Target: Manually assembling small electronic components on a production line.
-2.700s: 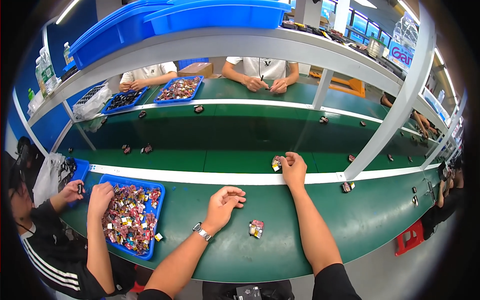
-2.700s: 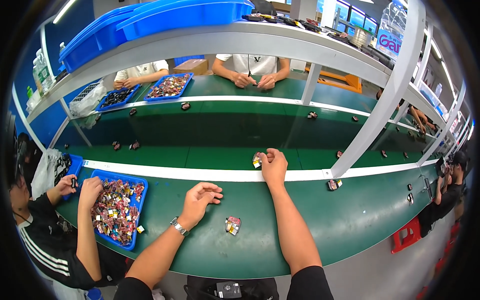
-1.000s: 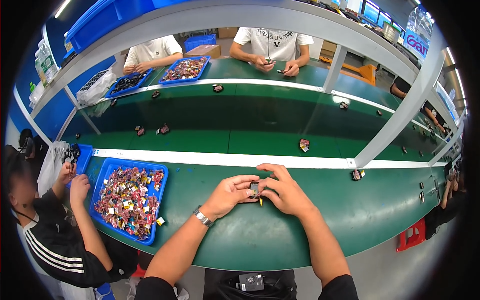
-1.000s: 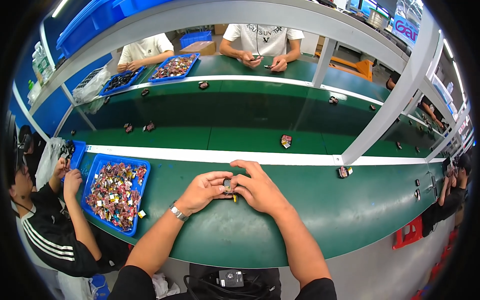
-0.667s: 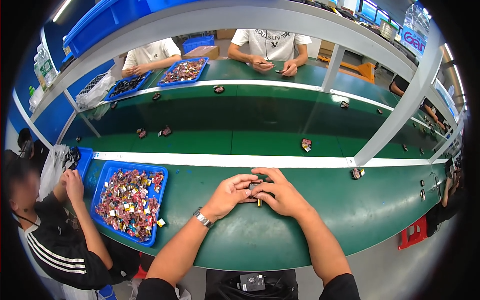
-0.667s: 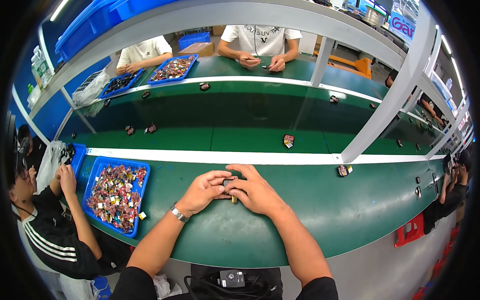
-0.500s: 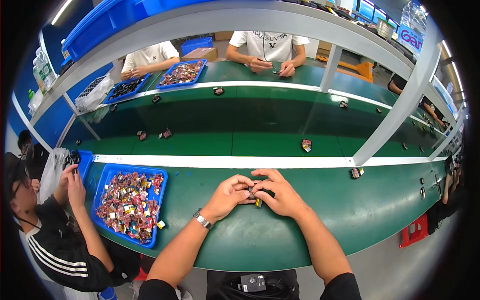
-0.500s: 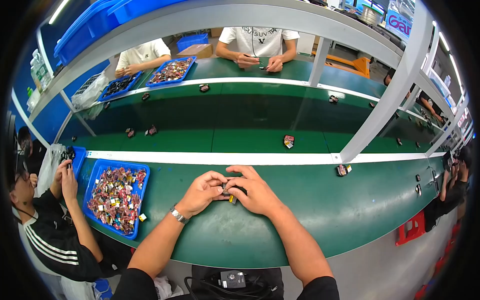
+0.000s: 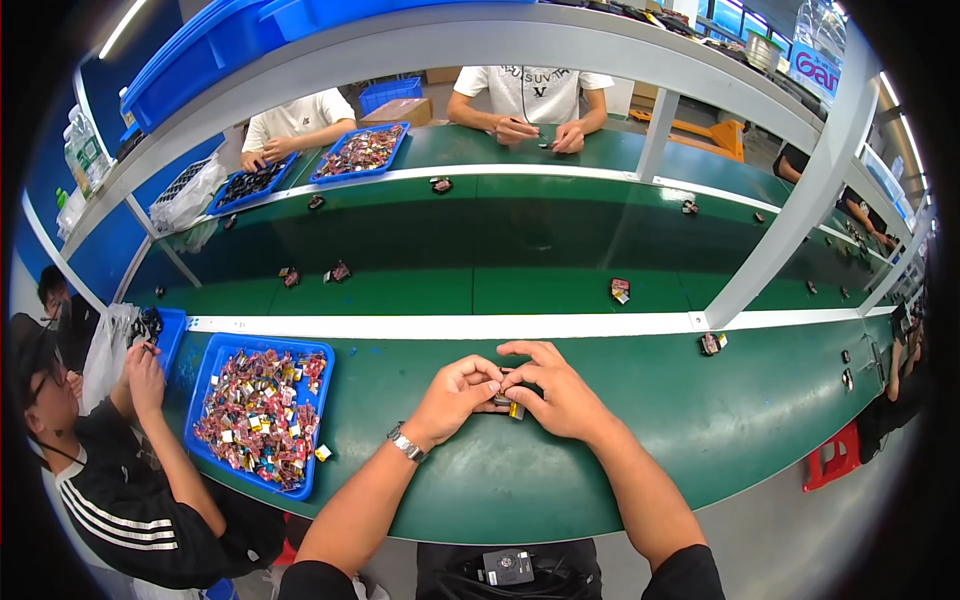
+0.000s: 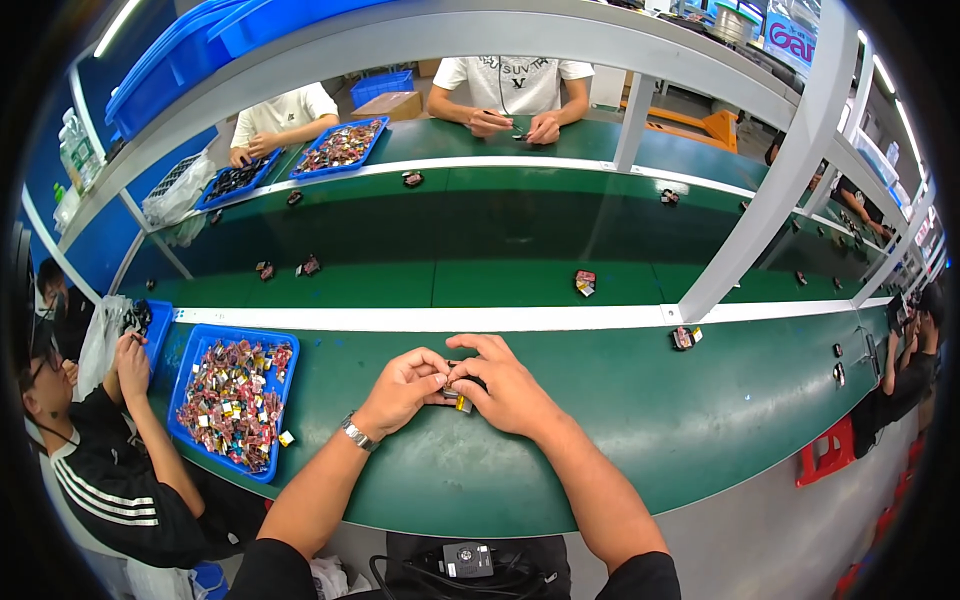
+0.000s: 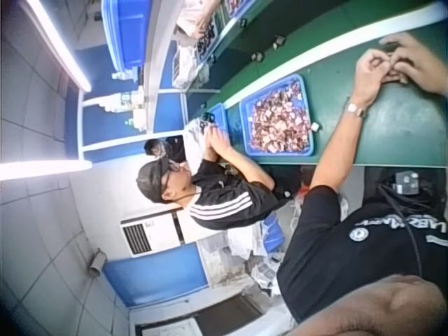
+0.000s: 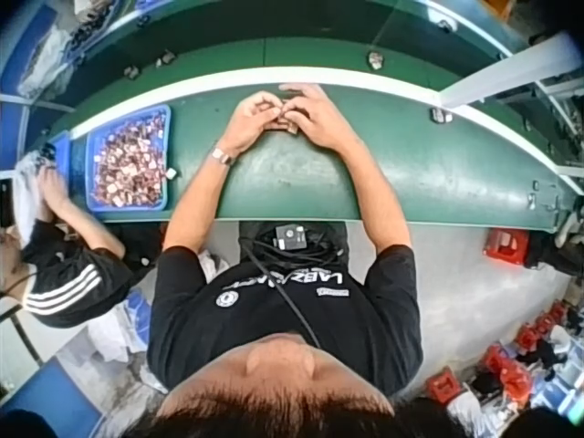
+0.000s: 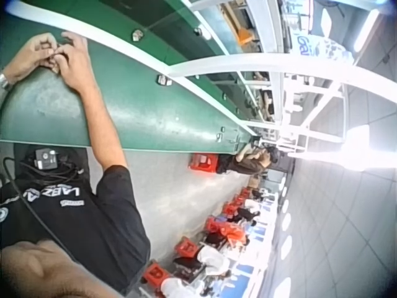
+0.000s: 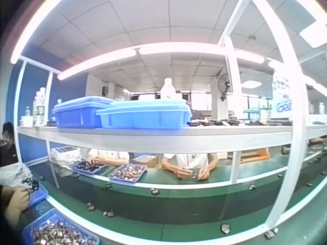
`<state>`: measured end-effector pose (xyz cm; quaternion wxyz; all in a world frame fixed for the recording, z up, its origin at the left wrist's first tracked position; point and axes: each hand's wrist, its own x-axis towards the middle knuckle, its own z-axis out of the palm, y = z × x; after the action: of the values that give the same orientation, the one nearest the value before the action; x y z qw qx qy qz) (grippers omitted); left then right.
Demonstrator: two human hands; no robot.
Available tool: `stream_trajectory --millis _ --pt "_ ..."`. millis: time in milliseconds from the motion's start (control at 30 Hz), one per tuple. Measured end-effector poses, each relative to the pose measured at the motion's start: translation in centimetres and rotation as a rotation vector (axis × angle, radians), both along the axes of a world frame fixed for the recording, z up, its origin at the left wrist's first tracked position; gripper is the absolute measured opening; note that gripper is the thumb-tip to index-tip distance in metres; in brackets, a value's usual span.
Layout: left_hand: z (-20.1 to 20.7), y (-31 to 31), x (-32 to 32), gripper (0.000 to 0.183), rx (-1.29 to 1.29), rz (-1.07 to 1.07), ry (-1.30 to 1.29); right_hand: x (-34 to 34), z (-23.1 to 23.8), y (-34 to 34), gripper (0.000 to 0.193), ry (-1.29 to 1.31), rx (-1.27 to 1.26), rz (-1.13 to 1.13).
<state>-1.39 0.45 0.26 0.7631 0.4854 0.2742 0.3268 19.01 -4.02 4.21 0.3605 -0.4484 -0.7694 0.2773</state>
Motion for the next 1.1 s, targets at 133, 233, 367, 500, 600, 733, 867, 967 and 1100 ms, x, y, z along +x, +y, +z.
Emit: stream_trajectory --millis 133,233,367,500,600,733,867,967,1100 --pt "0.4 -0.4 0.6 0.019 0.009 0.042 -0.036 -0.2 -0.6 -0.1 0.009 -0.047 0.041 -0.039" --pt "0.5 -0.4 0.7 0.026 0.031 0.053 0.008 -0.5 -0.7 -0.2 0.011 -0.110 0.125 -0.099" --pt "0.3 -0.3 0.6 0.027 0.048 0.053 -0.030 -1.1 -0.9 -0.2 0.014 -0.089 0.244 -0.161" --pt "0.4 -0.2 0.5 0.026 0.030 0.052 -0.056 -1.5 -1.2 -0.1 0.014 -0.079 0.305 -0.226" --pt "0.2 -0.1 0.4 0.025 0.019 0.041 -0.101 -1.8 -1.1 -0.2 0.015 -0.052 0.300 -0.233" --pt "-0.2 0.0 0.3 0.025 0.018 0.037 -0.113 -1.9 -1.3 -0.2 0.016 -0.039 0.315 -0.246" --pt "-0.1 0.0 0.3 0.023 0.007 0.062 -0.093 -1.8 -1.4 -0.1 0.016 -0.013 0.314 -0.219" --pt "-0.1 -0.1 0.4 0.023 0.005 0.071 -0.085 -2.0 -1.7 -0.2 0.017 0.001 0.293 -0.235" --pt "-0.2 -0.1 0.6 0.022 0.014 0.085 -0.106 -2.3 -2.2 -0.3 0.019 0.066 0.215 -0.258"
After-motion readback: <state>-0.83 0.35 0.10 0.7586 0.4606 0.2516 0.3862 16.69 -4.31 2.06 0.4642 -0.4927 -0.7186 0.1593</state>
